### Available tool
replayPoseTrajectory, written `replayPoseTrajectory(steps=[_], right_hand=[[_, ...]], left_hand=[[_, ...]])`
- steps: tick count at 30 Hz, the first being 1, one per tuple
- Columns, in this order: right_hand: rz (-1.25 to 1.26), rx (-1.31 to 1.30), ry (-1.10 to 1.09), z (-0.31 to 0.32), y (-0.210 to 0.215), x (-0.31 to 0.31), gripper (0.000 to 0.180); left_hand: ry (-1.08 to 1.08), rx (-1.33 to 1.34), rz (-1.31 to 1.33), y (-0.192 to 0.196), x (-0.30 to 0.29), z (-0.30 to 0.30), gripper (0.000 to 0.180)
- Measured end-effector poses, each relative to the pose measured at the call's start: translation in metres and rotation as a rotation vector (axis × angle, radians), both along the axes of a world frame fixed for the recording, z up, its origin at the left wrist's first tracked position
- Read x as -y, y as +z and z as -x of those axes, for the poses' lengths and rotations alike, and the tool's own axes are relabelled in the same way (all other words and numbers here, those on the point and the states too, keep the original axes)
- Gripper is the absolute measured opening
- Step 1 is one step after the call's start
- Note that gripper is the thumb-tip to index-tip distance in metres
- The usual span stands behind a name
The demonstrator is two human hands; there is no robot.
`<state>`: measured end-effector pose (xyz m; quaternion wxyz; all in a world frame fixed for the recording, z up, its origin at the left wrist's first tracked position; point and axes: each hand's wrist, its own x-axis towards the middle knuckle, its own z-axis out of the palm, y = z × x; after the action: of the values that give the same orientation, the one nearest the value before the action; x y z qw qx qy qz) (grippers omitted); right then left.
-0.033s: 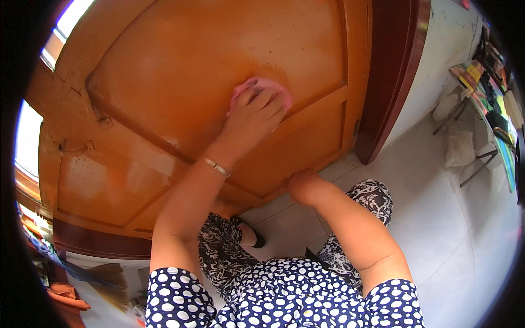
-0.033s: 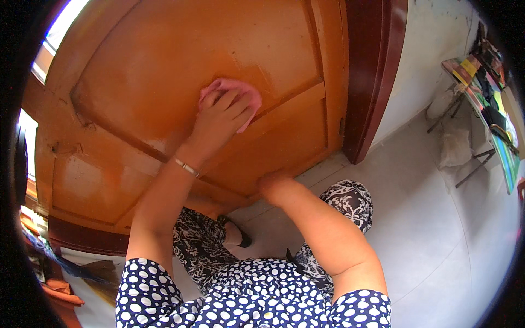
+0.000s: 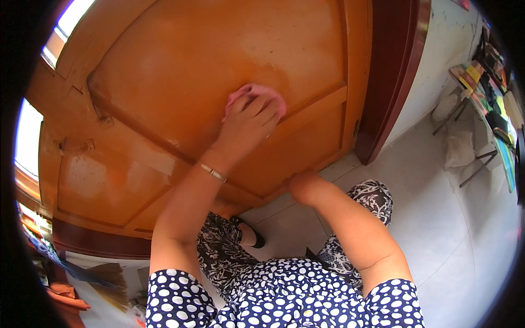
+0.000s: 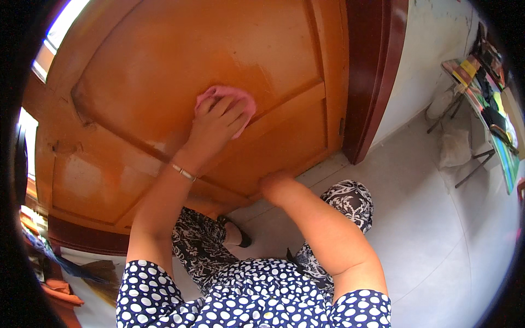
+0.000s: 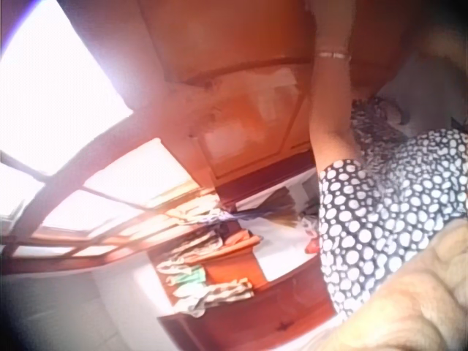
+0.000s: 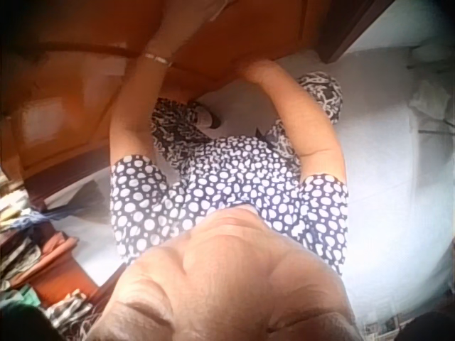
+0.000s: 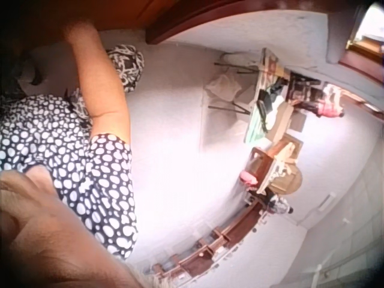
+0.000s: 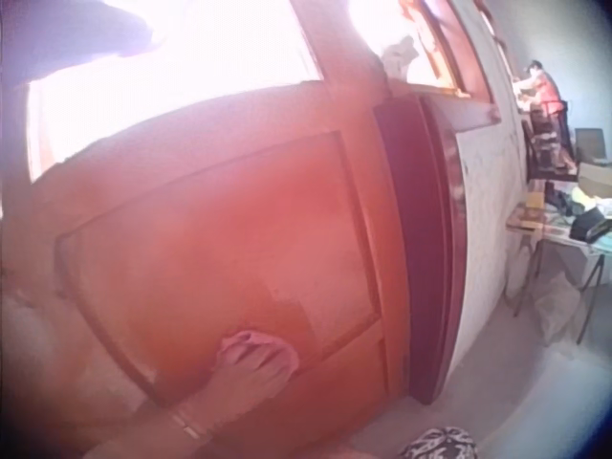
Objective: The person kneels on the floor and wipes a wooden door with a pink cloth. They clean the lower panels and edges, then move upward to wipe the middle and upper sections of the door.
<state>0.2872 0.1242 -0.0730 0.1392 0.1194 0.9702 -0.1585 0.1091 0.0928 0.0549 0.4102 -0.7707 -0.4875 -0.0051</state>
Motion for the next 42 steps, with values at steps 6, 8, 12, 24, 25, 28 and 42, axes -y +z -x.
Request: replayPoseTrajectory(steps=[6, 8, 12, 24, 25, 28, 42], right_hand=[[0.02, 0.061, -0.016, -0.004, 0.001, 0.002, 0.04], [-0.001, 0.119, -0.014, -0.003, 0.008, 0.003, 0.039], [-0.056, 0.109, 0.024, -0.005, 0.009, 0.006, 0.036], [0.011, 0.034, -0.04, 0.015, -0.032, 0.015, 0.032], [0.007, 0.035, -0.026, 0.013, -0.026, 0.015, 0.032], [-0.009, 0.052, 0.004, 0.007, -0.005, 0.017, 0.032], [-0.023, 0.092, 0.022, 0.003, 0.017, 0.003, 0.034]], left_hand=[[0.131, 0.11, 0.084, -0.001, 0.087, 0.023, 0.024], [0.207, 0.111, 0.107, 0.002, 0.114, 0.03, 0.025], [0.324, 0.075, 0.142, 0.004, 0.146, 0.037, 0.03], [0.095, 0.056, 0.025, 0.012, 0.049, 0.011, 0.034], [0.083, 0.065, 0.034, 0.014, 0.035, 0.004, 0.034], [0.033, 0.028, 0.029, 0.016, -0.007, -0.013, 0.03], [-0.155, -0.002, 0.052, 0.021, -0.165, -0.074, 0.018]])
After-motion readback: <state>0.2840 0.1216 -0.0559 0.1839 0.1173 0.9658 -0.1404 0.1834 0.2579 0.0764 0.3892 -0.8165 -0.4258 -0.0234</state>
